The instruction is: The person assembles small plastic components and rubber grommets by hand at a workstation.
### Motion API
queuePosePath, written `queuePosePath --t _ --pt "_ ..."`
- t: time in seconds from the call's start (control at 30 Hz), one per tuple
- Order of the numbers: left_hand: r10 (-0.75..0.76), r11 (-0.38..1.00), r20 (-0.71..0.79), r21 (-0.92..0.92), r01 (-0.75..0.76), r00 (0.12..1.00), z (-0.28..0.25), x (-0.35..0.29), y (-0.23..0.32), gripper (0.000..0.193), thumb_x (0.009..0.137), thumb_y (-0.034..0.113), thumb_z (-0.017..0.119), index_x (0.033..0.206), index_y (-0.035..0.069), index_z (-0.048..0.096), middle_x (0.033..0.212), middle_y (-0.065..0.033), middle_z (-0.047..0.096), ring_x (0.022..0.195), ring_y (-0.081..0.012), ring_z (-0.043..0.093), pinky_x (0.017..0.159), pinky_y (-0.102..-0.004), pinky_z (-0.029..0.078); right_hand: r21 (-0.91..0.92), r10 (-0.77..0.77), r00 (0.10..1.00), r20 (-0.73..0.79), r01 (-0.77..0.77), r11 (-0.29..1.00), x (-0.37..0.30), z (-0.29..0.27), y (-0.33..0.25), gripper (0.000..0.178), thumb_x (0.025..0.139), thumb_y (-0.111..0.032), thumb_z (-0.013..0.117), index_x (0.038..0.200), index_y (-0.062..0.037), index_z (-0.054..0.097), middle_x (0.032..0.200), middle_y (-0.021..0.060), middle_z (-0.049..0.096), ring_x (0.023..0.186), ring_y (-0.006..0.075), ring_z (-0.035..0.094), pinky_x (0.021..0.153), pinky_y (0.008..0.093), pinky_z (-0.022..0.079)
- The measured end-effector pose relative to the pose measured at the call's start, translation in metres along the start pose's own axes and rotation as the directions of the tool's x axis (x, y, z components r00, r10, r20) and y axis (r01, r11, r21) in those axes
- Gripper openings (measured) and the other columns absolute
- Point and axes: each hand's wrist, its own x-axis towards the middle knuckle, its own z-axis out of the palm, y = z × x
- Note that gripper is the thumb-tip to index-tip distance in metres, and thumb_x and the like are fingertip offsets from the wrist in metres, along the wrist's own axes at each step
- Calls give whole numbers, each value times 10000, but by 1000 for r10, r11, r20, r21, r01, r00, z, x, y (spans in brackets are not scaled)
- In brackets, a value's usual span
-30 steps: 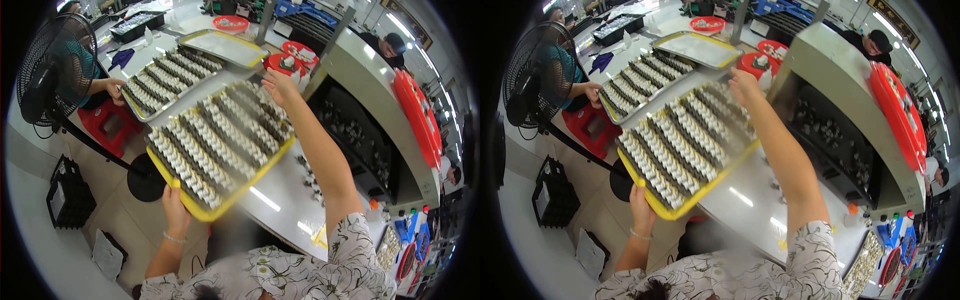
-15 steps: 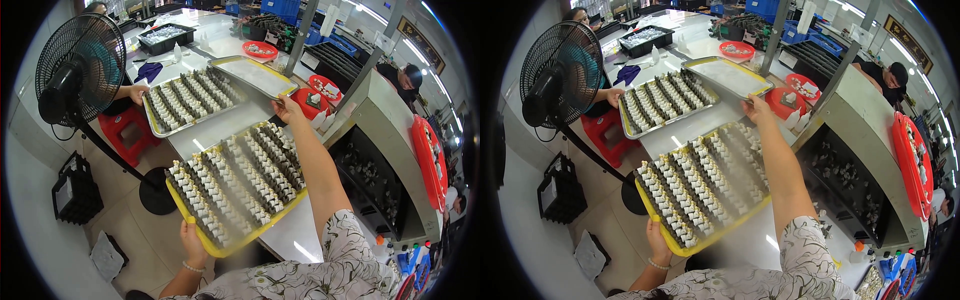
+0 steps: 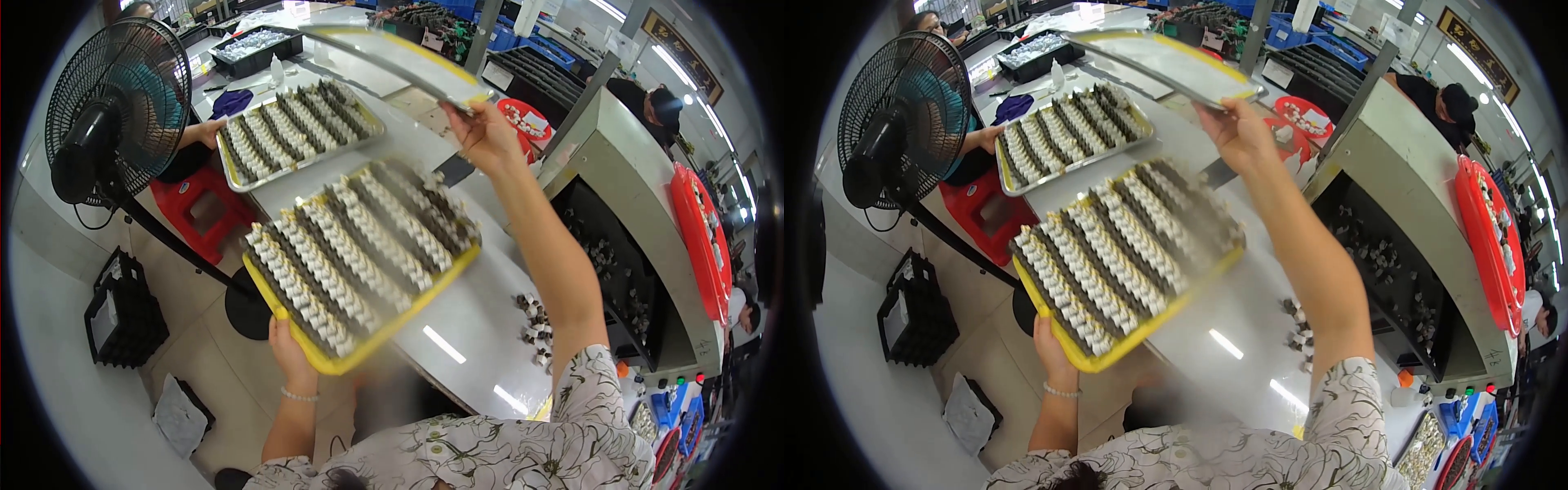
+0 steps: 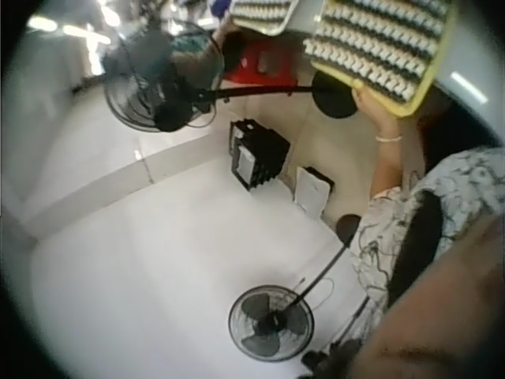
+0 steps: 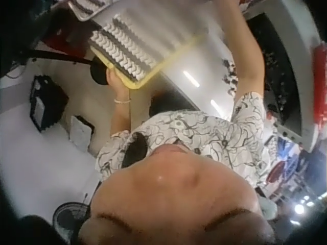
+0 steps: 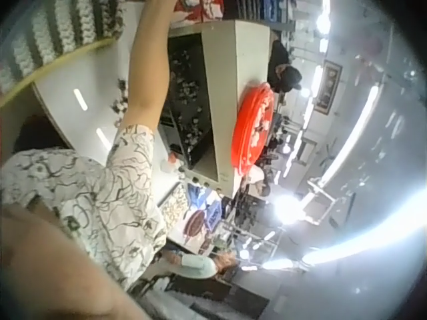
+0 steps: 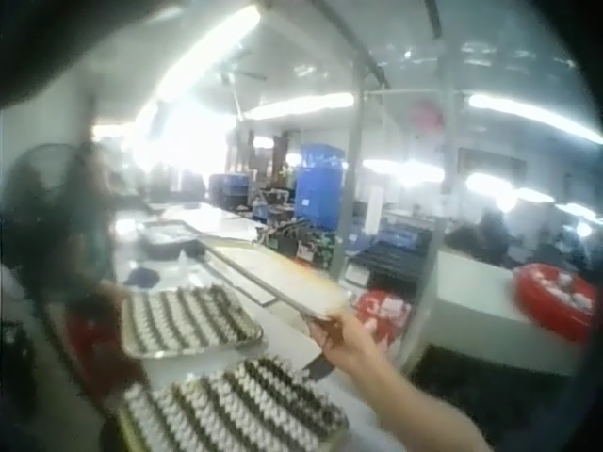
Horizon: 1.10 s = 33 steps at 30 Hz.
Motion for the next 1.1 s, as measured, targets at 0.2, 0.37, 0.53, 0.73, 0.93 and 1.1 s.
queuePosePath --t 0.2,0.37,0.53,0.73,0.93,1.1 --pt "63 998 57 0 -63 996 5 82 12 209 943 155 426 1029 -5 530 940 -71 608 807 -150 598 719 -280 487 -77 30 987 156 -18 997 -68 29 -37 382 864 -89 514 1169 115 408 1132 239 540 1030 277 584 830 282 539" --pt "18 1000 77 4 -18 997 10 122 10 234 936 156 403 1052 -8 524 974 -102 611 838 -195 611 750 -323 500 -89 40 993 111 -30 996 -127 11 -54 348 856 -119 525 1148 61 472 1099 195 585 919 231 621 740 285 557" --pt "29 999 87 -40 -26 996 33 152 5 212 928 153 426 998 -9 545 922 -91 607 799 -190 604 720 -312 494 -163 120 958 260 -79 983 -170 -21 -63 356 834 -136 501 1160 6 499 1047 110 617 868 204 627 701 313 536" --pt "264 814 201 478 -330 943 -80 275 -50 247 926 213 419 989 16 552 961 -115 616 747 -215 624 704 -352 514 -431 169 982 -85 -189 882 -216 -38 -55 422 734 -142 557 1116 35 529 977 98 625 863 186 621 802 311 495" --pt "117 954 118 262 -145 986 27 343 -15 250 913 223 461 964 2 567 882 -78 613 771 -206 607 702 -341 487 -469 310 939 -148 -343 814 -219 -83 -41 446 656 -145 578 1056 52 557 940 107 630 829 196 629 789 321 516" --pt "-126 893 65 442 84 990 17 279 49 538 900 545 424 1088 55 540 950 -48 571 806 -176 546 688 -317 432 -471 409 906 -110 -410 781 -195 -93 -20 382 688 -110 527 1054 -10 566 979 70 602 906 169 577 839 341 458"
